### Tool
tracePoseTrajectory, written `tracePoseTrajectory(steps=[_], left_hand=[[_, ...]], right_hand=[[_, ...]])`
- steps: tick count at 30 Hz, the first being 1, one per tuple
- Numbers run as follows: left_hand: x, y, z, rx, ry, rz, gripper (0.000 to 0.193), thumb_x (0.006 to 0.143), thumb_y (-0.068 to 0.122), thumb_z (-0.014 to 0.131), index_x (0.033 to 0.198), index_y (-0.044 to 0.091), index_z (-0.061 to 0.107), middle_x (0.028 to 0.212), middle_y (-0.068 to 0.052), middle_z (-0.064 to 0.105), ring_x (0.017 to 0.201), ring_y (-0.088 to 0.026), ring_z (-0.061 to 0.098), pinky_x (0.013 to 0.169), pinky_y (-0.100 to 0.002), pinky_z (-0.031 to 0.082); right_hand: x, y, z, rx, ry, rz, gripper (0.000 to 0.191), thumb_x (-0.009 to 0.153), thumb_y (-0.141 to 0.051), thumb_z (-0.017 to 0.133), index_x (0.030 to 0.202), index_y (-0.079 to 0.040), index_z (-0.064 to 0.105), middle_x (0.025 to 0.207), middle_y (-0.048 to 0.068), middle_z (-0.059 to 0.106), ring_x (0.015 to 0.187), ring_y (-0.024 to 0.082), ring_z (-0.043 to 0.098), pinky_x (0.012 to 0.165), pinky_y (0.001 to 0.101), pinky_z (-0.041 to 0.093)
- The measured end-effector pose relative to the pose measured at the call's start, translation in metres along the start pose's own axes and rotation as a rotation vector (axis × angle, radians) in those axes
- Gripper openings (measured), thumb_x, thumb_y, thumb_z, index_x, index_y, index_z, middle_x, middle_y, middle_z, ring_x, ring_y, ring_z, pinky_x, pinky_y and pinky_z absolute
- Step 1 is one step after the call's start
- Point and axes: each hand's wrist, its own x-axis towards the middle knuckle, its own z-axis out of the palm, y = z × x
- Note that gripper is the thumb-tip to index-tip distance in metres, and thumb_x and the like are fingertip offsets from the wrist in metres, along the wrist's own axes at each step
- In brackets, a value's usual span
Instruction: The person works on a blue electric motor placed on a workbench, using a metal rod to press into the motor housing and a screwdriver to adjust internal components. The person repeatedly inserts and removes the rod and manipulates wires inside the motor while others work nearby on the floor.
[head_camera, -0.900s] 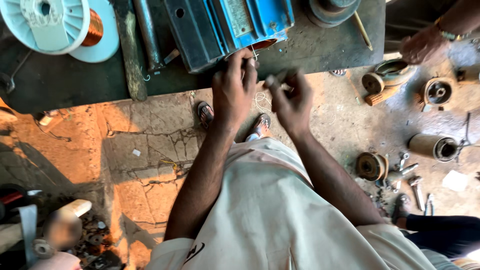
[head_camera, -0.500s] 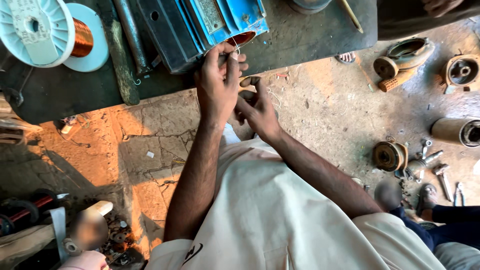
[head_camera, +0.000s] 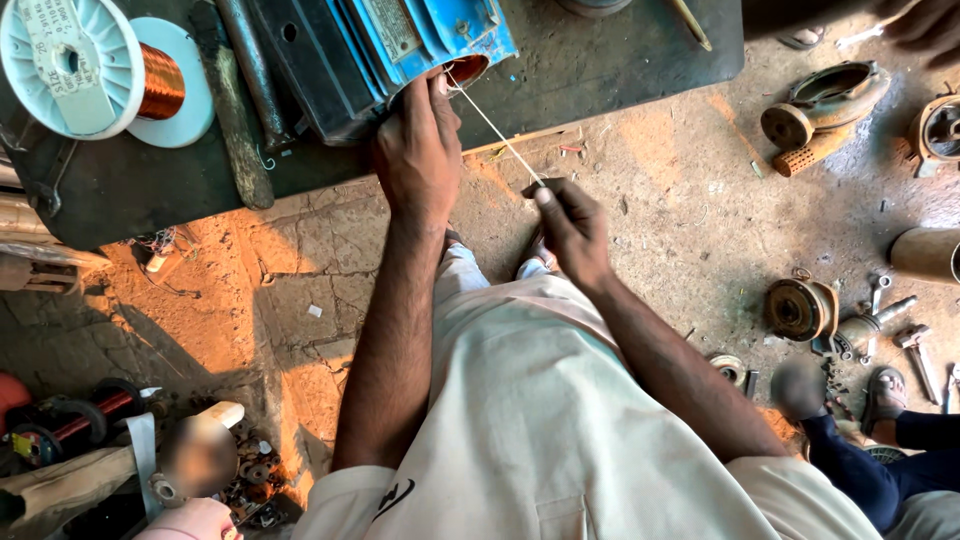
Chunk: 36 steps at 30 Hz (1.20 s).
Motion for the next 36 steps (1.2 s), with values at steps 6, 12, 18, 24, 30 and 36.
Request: tracePoseTrajectory(steps=[6, 12, 18, 24, 30, 36], left_hand=[[0.006, -0.011, -0.021, 0.009, 0.021, -0.002, 0.02, 0.115, 0.022, 0.047, 0.129, 0.01, 0.056, 0.071, -0.003, 0.074, 0.065, -0.018, 0.078, 0.056, -0.033, 0.059], [0.011, -0.028, -0.012, 0.092, 0.092, 0.069, 0.021, 0.117, 0.021, 0.047, 0.13, 0.008, 0.057, 0.072, -0.005, 0.073, 0.065, -0.019, 0.077, 0.057, -0.034, 0.06], [0.026, -0.034, -0.019, 0.176, 0.137, 0.085, 0.015, 0.113, 0.016, 0.052, 0.118, 0.006, 0.061, 0.066, -0.01, 0.069, 0.051, -0.02, 0.067, 0.046, -0.039, 0.051], [0.001, -0.033, -0.043, -0.026, 0.207, 0.138, 0.016, 0.107, 0.014, 0.062, 0.122, 0.009, 0.06, 0.078, -0.008, 0.068, 0.061, -0.021, 0.066, 0.055, -0.036, 0.051], [-0.017, -0.087, -0.064, -0.482, 0.523, -0.109, 0.031, 0.101, 0.013, 0.072, 0.128, 0.011, 0.058, 0.098, -0.002, 0.06, 0.074, -0.008, 0.054, 0.061, -0.024, 0.046], [-0.008, -0.098, -0.07, -0.423, 0.412, -0.139, 0.046, 0.107, 0.018, 0.068, 0.149, 0.012, 0.052, 0.137, -0.011, 0.055, 0.116, -0.015, 0.061, 0.092, -0.029, 0.06]], right_hand=[[-0.003, -0.006, 0.01, -0.137, 0.028, -0.112, 0.03, 0.109, -0.029, 0.059, 0.101, -0.005, 0.074, 0.065, -0.003, 0.058, 0.052, 0.005, 0.046, 0.045, 0.0259, 0.036], [-0.012, 0.015, 0.02, -0.088, -0.039, 0.08, 0.033, 0.107, -0.027, 0.063, 0.088, -0.003, 0.074, 0.062, -0.001, 0.055, 0.053, 0.006, 0.044, 0.047, 0.0272, 0.035], [0.019, 0.022, 0.024, 0.151, 0.048, 0.279, 0.037, 0.108, -0.029, 0.066, 0.085, -0.001, 0.064, 0.061, -0.004, 0.042, 0.051, 0.005, 0.036, 0.044, 0.0264, 0.029], [0.028, -0.017, 0.012, -0.316, -0.049, 0.112, 0.034, 0.103, -0.028, 0.06, 0.121, 0.001, 0.066, 0.098, 0.001, 0.064, 0.062, 0.006, 0.064, 0.047, 0.0231, 0.051], [0.046, -0.085, 0.015, -0.4, 0.076, -0.194, 0.03, 0.109, -0.021, 0.06, 0.127, 0.003, 0.066, 0.117, 0.013, 0.074, 0.074, 0.012, 0.073, 0.052, 0.0218, 0.051], [0.082, -0.122, 0.04, -0.416, -0.012, -0.366, 0.027, 0.114, -0.018, 0.06, 0.127, 0.005, 0.066, 0.116, 0.014, 0.074, 0.079, 0.013, 0.072, 0.057, 0.0221, 0.052]])
